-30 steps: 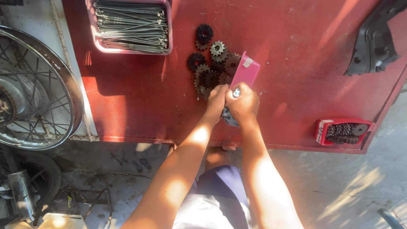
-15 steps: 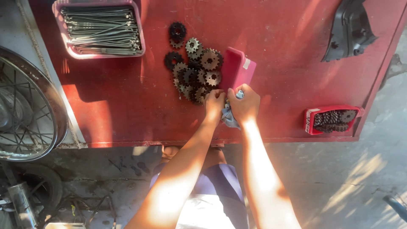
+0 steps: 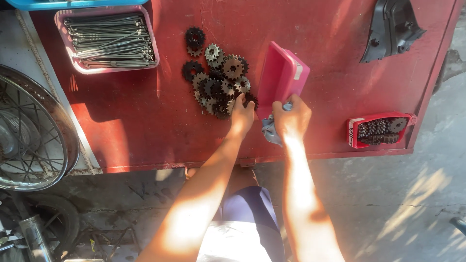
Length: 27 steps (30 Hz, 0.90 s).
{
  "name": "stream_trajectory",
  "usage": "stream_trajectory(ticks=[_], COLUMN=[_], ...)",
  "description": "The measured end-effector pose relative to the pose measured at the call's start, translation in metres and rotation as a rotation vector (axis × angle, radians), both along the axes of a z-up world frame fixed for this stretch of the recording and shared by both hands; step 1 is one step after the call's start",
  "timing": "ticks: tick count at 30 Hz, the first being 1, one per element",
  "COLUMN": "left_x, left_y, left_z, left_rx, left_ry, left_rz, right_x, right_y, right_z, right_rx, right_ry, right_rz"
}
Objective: The person cleans a red plastic container filled with small metal parts using a cloth. They then empty a pink container of gears onto a red workbench and wipe each gear individually with the cloth. The cleaned gears are placed back into the pink container.
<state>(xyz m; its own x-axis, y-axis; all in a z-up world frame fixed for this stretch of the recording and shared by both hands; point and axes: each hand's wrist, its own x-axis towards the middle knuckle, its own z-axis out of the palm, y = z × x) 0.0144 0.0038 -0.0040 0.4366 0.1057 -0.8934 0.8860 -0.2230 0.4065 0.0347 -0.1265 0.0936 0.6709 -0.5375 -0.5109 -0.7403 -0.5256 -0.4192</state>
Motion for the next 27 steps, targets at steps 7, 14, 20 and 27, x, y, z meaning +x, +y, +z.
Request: stream_trajectory(ticks=[7, 14, 20, 27], left_x=[-0.002, -0.006, 0.006, -0.008], left_y=[0.004, 0.010, -0.007, -0.060], left_z=[0.004, -0.008, 0.018, 0.011], left_rx=[0.014, -0.012, -0.026, 0.094], left_ry=[-0.151, -0.292, -0.224, -0.120], left_rz=[-0.179, 0.000, -0.027, -0.045], right_x=[0.003, -0.007, -0.036, -0.047], right_y=[-0.026, -0.056, -0.082, -0.090], right_z=[0.003, -0.020, -0.057, -0.047], right_rx=[0.127, 0.116, 0.002, 0.057], right_ry=[-0.145, -0.187, -0.190, 0.106], right_rz=[-0.125, -0.149, -0.139, -0.273])
